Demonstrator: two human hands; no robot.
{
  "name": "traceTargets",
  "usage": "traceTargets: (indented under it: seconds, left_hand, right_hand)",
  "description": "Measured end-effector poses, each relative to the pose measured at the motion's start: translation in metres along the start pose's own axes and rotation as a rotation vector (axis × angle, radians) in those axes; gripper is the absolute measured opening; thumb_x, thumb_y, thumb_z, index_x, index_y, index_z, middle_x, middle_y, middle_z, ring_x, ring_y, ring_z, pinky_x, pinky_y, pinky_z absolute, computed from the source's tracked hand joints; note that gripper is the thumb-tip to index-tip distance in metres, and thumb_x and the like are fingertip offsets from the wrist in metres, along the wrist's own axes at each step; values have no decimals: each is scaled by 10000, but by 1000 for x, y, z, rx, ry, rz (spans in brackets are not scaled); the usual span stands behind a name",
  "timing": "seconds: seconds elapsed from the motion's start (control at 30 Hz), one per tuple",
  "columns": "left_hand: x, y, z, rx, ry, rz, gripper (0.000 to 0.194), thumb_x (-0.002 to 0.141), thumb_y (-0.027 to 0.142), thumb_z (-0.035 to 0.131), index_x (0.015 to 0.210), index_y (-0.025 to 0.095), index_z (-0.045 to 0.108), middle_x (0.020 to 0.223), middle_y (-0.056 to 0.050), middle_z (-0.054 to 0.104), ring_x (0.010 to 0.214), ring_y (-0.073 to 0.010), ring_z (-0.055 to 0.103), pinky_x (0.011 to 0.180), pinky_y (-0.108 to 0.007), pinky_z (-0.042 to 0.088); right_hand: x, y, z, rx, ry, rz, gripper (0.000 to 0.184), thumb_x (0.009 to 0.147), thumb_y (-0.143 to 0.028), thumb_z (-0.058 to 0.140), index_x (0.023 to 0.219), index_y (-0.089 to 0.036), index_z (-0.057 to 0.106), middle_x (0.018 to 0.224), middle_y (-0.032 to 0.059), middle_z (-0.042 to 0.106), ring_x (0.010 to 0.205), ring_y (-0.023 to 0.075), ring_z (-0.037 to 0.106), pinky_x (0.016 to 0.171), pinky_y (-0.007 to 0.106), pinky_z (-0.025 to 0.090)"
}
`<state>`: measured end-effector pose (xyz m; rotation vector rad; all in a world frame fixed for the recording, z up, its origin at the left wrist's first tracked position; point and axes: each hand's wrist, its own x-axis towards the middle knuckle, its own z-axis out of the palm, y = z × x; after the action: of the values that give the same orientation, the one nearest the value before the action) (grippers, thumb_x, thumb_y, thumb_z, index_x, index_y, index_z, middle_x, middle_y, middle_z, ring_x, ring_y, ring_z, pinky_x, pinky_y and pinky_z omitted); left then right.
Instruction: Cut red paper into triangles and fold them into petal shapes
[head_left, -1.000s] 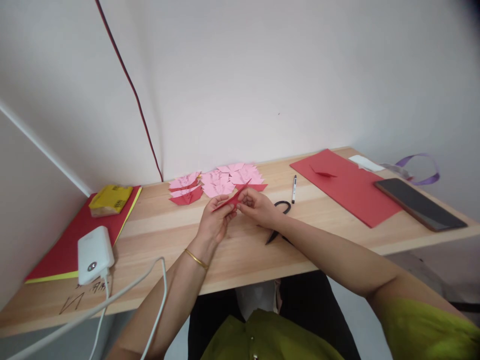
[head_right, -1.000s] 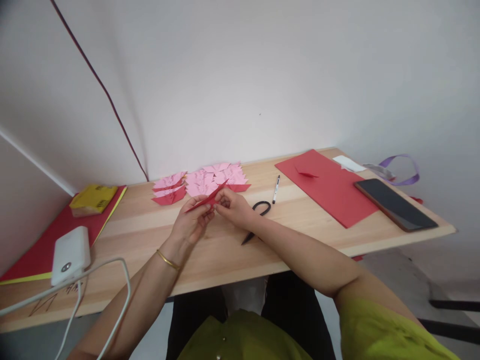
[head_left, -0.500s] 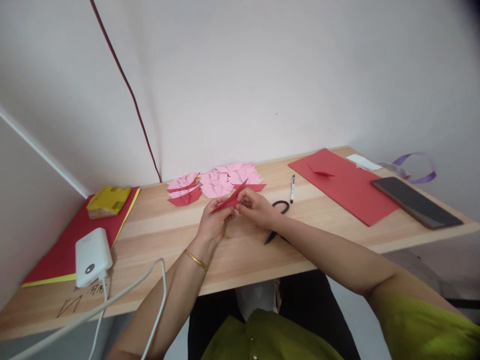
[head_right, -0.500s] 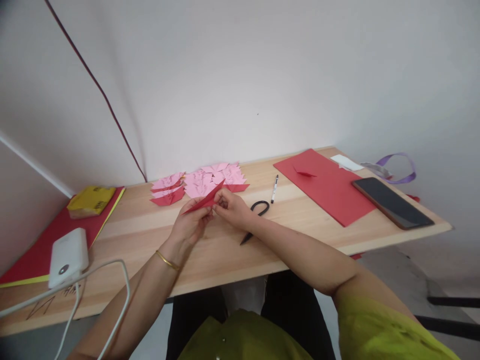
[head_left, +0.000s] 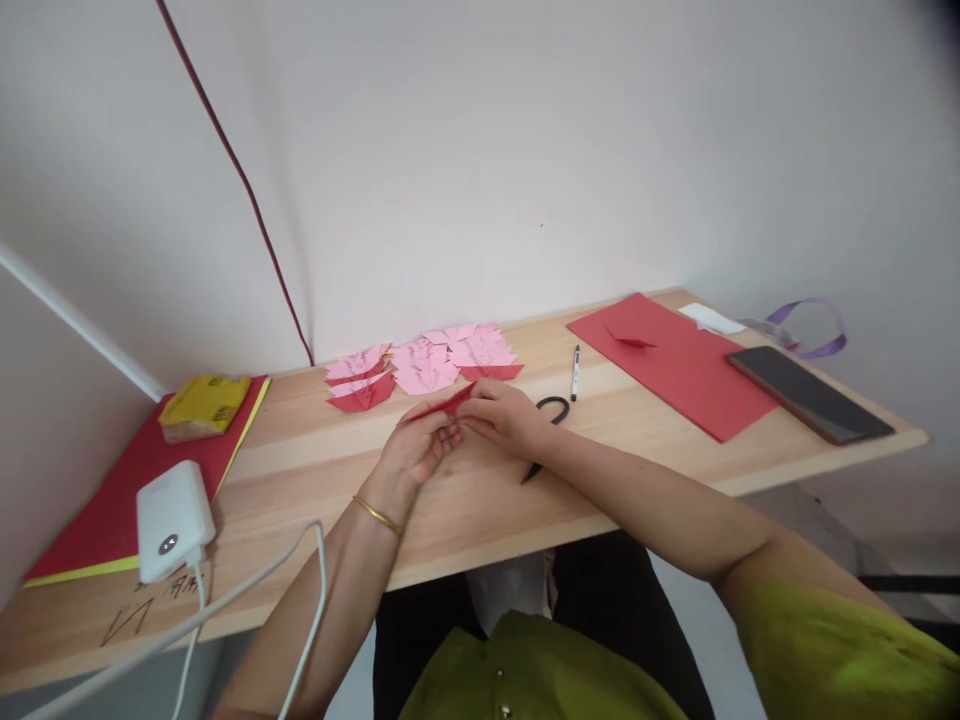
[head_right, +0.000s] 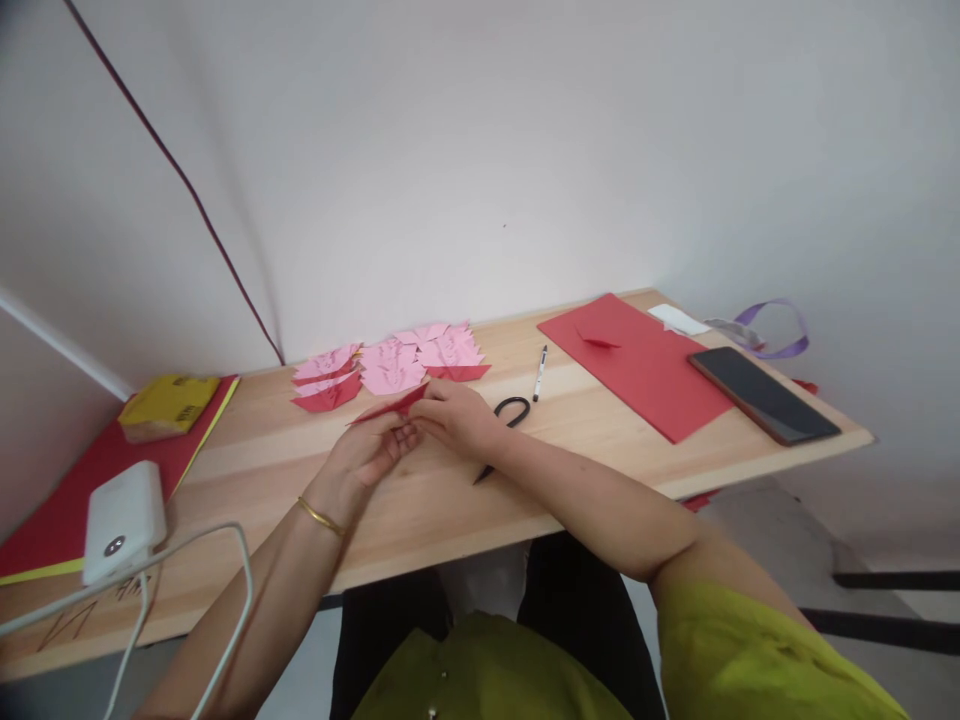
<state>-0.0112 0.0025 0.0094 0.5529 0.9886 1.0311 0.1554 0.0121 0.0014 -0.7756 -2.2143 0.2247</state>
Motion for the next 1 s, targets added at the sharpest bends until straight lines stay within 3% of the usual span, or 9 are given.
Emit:
traceTargets:
  seconds: [0.1,0.27,0.47,0.67,0.83,1.0]
  left_hand:
    - [0,1,-1,0,-17,-28,145,596,34,616,700,135,627,614,-20,626,560,-98,553,590,-233,487]
    - [2,1,-3,8,-21,-68,158,594,9,593,704,119,620,607,-21,615,545,-88,546,571,-223,485]
    - [2,0,-3,91,-53,-62,74,601,35,606,646,94,610,599,-38,620,546,-99,574,583,-240,501]
    - [1,-2,-1,88,-46,144,171,606,144,708,764,107,655,707,-50,692,614,-132,629,652,-285,522]
    - [0,-1,1,99,-26,143,139,585,154,717,695,91,657,611,-49,671,558,-128,611,594,-260,504]
    - [-2,-1,4,96,-30,209,178,613,219,718,735,102,664,637,-42,677,530,-120,599,579,-265,495]
  right_hand:
    - [3,-3,-3,-144,8,-57,195,891,-248,479,799,-194,642,758,30,506,725,151,438,660,281,359]
    - [4,-2,0,-338,15,-120,181,903,-258,481,808,-199,624,860,41,566,833,184,420,756,337,301]
    - [4,-1,6,-442,-26,-95,214,918,-242,445,773,-183,591,821,50,555,844,197,399,789,369,254]
    - [5,-1,-1,-323,-24,-7,202,900,-293,496,771,-179,603,838,58,577,834,198,415,770,352,270]
    - [3,6,-6,-170,6,-46,148,888,-294,515,839,-191,609,883,59,588,872,198,455,790,358,314]
    - [3,5,-4,27,158,8,74,841,-229,541,797,-190,587,1023,90,579,975,208,510,867,385,373]
